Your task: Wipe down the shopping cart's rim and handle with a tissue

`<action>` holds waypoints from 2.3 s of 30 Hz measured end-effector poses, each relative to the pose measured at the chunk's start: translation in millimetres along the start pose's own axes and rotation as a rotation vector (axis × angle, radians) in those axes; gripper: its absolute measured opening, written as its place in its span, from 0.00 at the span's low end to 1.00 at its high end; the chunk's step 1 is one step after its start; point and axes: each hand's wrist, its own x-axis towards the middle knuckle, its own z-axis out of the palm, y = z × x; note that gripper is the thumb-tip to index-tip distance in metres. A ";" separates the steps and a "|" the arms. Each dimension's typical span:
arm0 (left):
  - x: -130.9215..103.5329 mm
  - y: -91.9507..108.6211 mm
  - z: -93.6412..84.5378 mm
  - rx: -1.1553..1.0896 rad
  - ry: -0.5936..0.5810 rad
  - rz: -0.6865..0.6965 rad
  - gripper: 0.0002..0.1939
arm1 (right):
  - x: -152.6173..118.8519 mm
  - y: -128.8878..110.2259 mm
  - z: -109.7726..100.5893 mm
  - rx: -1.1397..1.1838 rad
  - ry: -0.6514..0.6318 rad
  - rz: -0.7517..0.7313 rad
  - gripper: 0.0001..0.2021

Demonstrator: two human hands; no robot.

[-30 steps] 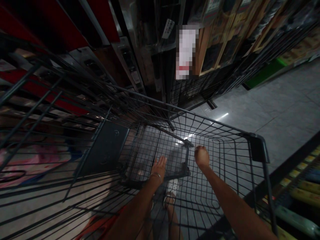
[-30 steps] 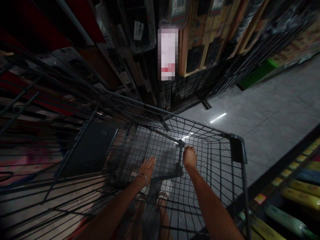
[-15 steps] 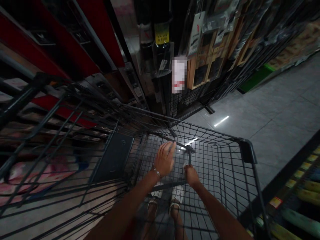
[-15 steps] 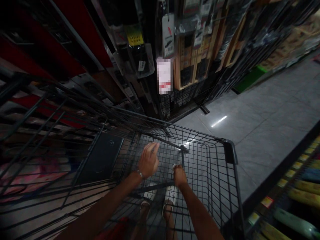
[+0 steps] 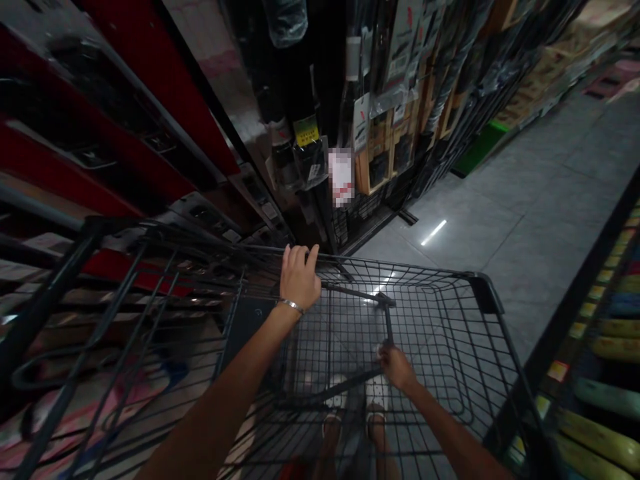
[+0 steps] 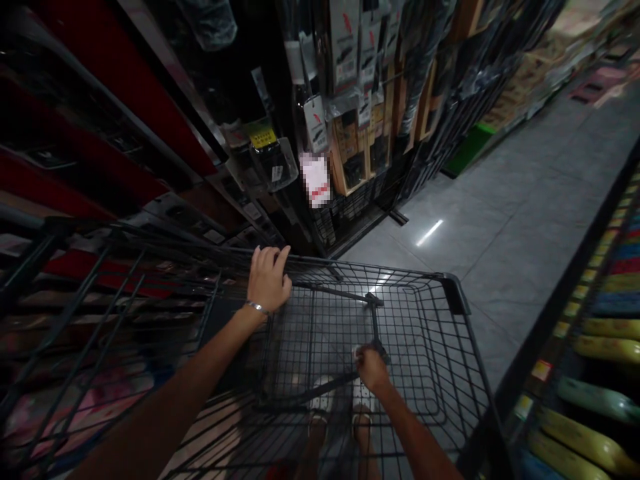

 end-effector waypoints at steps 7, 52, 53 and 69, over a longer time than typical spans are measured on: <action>-7.4 3.2 3.4 0.025 0.009 0.027 0.32 | -14.0 -8.9 -98.8 0.335 0.782 0.099 0.19; -65.4 -122.3 -50.1 0.078 -0.085 0.019 0.22 | -2.5 -174.3 -117.8 0.203 0.802 -0.333 0.12; -67.3 -121.7 -50.2 0.073 -0.093 0.022 0.23 | 0.1 -183.8 -114.9 0.201 0.789 -0.342 0.12; -71.4 -124.5 -39.9 0.020 -0.088 -0.030 0.23 | 38.2 -344.4 -99.9 0.030 0.565 -0.479 0.16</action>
